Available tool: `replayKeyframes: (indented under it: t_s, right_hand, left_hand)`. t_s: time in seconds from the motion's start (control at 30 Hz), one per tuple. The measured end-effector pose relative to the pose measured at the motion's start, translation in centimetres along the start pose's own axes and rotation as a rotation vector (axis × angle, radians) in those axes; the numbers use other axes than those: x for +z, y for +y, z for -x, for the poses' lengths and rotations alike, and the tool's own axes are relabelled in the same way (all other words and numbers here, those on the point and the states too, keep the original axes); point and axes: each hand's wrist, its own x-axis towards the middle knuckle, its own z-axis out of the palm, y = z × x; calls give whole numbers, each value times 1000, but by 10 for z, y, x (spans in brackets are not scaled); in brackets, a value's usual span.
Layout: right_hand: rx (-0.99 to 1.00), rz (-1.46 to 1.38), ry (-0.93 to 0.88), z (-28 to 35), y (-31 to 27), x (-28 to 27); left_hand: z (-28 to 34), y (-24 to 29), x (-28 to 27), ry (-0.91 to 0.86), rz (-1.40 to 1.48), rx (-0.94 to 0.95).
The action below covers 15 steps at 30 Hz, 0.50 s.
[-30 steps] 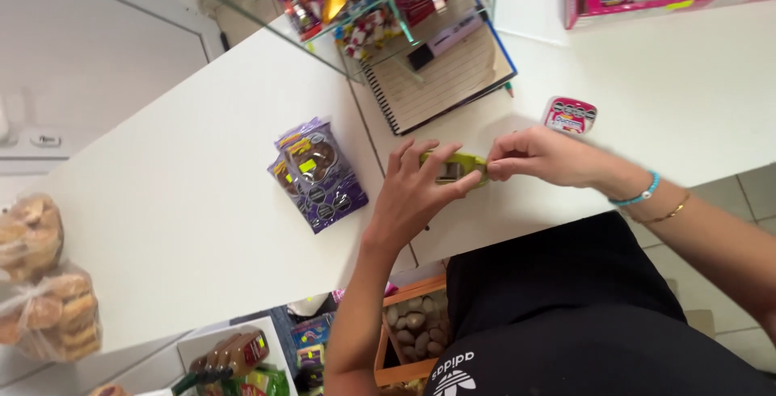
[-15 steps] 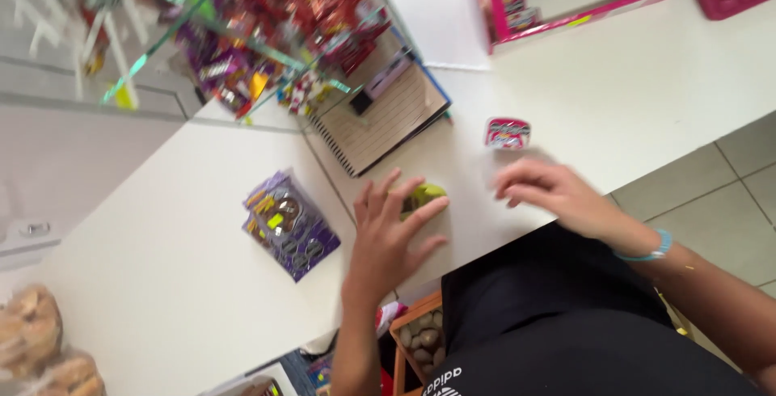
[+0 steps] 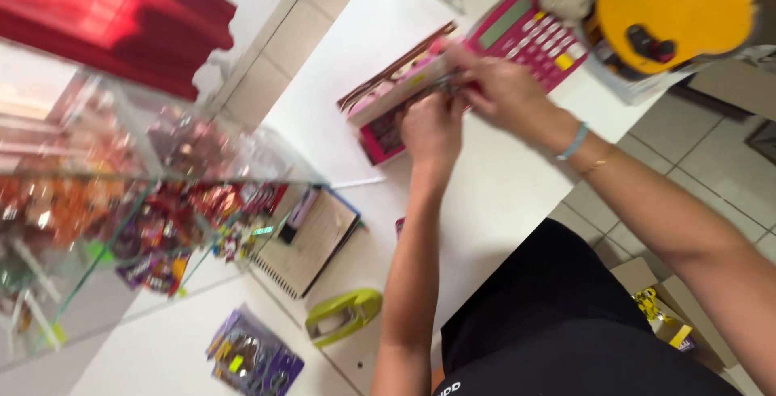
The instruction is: Labeling and taping small candy packets at a store counter and organizing them into a display box.
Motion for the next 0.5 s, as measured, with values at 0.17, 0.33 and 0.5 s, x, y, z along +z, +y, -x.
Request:
replayKeyframes:
  t_s: [0.17, 0.33, 0.5]
  right_hand:
    - [-45, -34, 31, -6, 41, 32]
    - [-346, 222, 249, -24, 13, 2]
    - [-508, 245, 491, -33, 18, 16]
  left_hand:
    - [1, -2, -17, -145, 265, -20]
    - [-19, 0, -14, -280, 272, -129]
    - [-5, 34, -41, -198, 124, -95]
